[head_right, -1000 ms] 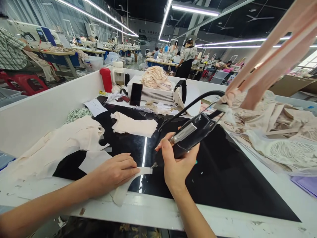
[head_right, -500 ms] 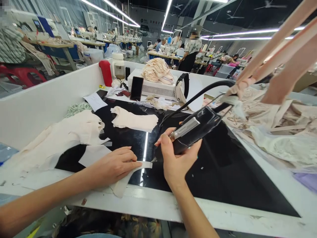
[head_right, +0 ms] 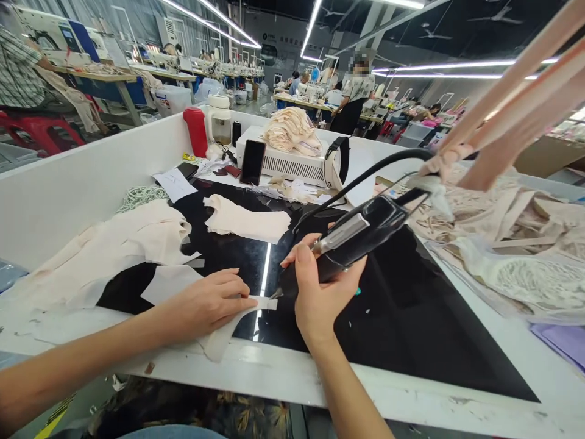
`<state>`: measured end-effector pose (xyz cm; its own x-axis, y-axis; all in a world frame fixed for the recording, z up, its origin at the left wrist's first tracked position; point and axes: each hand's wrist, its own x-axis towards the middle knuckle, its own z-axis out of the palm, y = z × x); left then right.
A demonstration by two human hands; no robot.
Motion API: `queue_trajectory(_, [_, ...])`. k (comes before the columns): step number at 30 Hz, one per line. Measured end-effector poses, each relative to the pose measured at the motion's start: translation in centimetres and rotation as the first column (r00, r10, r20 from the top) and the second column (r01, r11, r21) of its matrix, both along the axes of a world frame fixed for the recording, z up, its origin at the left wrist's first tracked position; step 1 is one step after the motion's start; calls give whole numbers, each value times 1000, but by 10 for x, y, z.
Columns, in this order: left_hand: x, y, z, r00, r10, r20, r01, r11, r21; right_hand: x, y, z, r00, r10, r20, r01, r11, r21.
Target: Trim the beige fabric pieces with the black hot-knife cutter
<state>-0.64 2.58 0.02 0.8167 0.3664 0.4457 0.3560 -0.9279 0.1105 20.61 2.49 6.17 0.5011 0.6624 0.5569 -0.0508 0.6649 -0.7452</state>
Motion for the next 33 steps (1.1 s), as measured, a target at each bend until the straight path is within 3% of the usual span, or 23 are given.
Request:
queue_trajectory(8, [0, 1, 1, 1000, -1, -7, 1, 1000, 22, -12, 3, -3, 998, 62, -29, -62, 998, 4])
queue_trajectory(25, [1, 1, 4, 998, -8, -58, 9, 1000, 13, -9, 6, -3, 997, 68, -21, -67, 997, 25])
queue_trajectory(33, [-1, 1, 1, 999, -12, -38, 12, 1000, 22, 1, 5, -1, 997, -15, -80, 19, 998, 52])
